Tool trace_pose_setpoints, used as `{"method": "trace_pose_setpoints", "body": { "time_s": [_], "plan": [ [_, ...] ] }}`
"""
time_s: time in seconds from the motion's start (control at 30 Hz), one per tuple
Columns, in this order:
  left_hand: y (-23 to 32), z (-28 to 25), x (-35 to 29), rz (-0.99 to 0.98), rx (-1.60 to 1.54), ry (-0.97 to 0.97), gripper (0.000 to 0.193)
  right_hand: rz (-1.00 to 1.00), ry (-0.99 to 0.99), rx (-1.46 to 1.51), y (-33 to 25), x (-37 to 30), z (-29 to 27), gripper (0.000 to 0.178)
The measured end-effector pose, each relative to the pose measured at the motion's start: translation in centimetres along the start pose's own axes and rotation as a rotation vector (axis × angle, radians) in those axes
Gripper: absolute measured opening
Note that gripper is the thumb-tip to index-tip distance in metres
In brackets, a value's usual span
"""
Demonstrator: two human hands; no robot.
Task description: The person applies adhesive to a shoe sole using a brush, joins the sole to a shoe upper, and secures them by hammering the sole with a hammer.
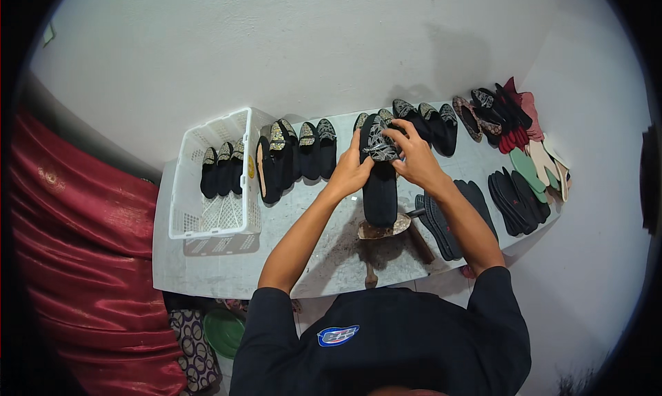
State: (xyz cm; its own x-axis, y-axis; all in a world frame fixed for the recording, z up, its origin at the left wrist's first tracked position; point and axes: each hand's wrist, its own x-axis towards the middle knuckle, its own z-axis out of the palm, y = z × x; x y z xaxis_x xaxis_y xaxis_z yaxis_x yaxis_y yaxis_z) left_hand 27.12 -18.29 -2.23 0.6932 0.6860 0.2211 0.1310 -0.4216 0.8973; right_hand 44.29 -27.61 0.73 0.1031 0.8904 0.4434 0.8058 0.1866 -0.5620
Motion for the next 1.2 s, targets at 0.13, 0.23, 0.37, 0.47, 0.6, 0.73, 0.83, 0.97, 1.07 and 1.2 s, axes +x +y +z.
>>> {"method": "trace_pose_setpoints", "body": {
  "time_s": [0.13,0.23,0.37,0.47,0.6,0.73,0.83,0.97,1.07,1.2],
  "plan": [
    [-1.1,1.8,-1.0,0.011,0.219,0.129,0.075,-0.153,0.128,-0.130,-0.4,-1.4,1.5,0.046],
    [0.0,2.5,-1.9,0.088,0.430,0.169,0.069,-0.168,0.189,-0.204,-1.1,-2.5,1.7,0.040],
    [0.3,2.6,-2.6,0.063,0.497,0.177,0.059,-0.104,0.237,-0.205,-2.7,-3.3,1.5,0.041],
    [0.6,2.6,-2.6,0.103,0.497,0.196,0.058,-0.023,0.234,-0.189,-1.6,-3.9,1.5,0.045],
    [0.5,3.0,-3.0,0.173,0.501,0.217,0.055,-0.039,0.218,-0.073,0.1,-5.0,2.1,0.050],
    [0.4,3.3,-3.4,0.124,0.475,0.272,0.052,-0.074,0.212,-0.096,0.7,-5.5,2.2,0.047],
    [1.3,2.9,-4.0,0.153,0.427,0.369,0.050,0.169,0.048,0.170,0.5,-5.9,1.6,0.050],
    [1.7,2.2,-4.8,0.271,0.556,0.412,0.053,0.363,-0.148,0.688,0.6,-6.2,1.3,0.058],
    [2.7,2.0,-5.0,0.435,0.599,0.310,0.060,0.556,-0.108,0.866,1.3,-5.2,1.0,0.063],
    [3.2,2.3,-5.0,0.650,0.690,0.108,0.068,0.795,-0.097,1.021,-0.5,-4.2,0.1,0.072]
  ]
}}
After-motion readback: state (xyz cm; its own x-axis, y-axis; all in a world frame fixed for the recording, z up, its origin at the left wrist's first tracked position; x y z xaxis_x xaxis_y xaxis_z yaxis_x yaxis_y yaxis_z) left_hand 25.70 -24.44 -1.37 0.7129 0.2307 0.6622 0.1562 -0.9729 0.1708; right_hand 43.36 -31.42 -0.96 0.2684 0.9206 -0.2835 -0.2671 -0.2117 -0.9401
